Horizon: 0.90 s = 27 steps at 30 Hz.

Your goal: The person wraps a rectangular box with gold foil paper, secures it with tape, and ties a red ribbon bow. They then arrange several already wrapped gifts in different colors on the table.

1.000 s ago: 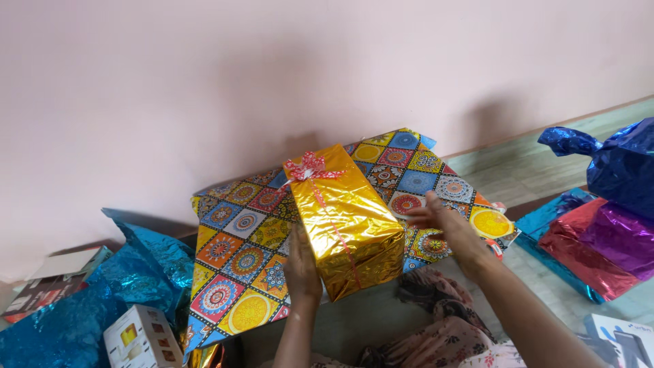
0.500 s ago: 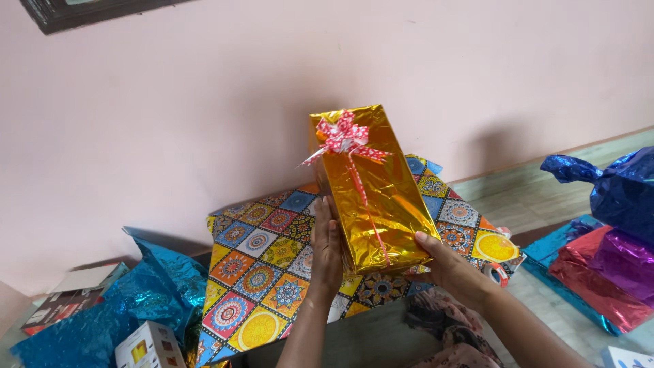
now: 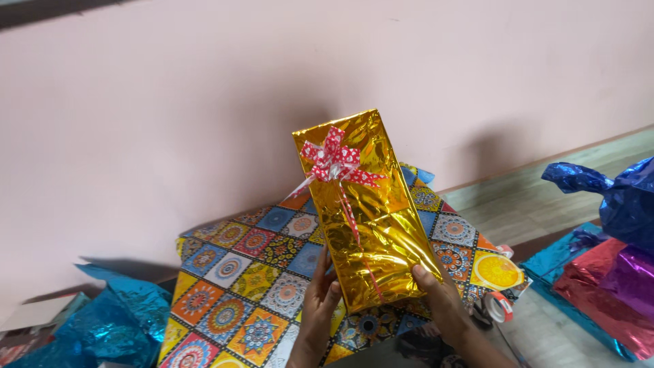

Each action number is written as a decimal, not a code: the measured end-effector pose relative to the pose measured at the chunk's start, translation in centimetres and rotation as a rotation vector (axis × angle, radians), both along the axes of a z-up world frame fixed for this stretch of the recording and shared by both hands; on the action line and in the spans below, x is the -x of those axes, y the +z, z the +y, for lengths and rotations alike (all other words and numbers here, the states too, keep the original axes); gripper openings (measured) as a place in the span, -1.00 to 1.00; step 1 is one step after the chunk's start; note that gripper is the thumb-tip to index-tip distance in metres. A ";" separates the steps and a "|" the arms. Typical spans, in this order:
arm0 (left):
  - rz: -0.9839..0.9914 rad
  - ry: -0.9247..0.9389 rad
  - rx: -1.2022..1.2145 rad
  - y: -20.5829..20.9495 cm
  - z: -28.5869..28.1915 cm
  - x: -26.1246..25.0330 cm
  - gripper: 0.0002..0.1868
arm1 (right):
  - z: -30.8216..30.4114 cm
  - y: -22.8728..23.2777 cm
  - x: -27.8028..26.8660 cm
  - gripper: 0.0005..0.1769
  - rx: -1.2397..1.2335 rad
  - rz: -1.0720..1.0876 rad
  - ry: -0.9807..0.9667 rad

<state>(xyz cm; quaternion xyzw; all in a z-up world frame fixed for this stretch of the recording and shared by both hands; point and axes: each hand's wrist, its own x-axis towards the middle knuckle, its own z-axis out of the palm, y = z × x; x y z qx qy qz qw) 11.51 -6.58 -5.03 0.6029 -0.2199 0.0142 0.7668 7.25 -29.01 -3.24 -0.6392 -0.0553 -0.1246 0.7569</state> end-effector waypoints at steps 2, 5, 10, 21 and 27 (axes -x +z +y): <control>0.068 -0.007 -0.052 -0.1 0.1 -0.3 0.07 | -0.1 -0.5 -0.1 -0.23 -0.008 -0.023 -0.004; 0.010 0.003 -0.029 -0.2 0.0 -0.3 0.09 | -0.4 -1.1 -0.2 -0.24 -0.012 -0.017 0.013; 0.016 -0.006 -0.043 0.1 0.0 0.1 0.12 | -0.6 -1.8 -0.5 -0.27 -0.037 -0.050 0.013; -0.069 -0.018 -0.071 0.5 -0.2 0.6 0.11 | -0.8 -2.1 -0.3 -0.28 -0.254 0.023 0.099; -0.170 0.012 -0.084 0.8 -0.1 1.5 0.22 | -0.6 -2.3 -0.2 -0.25 -0.099 -0.061 0.016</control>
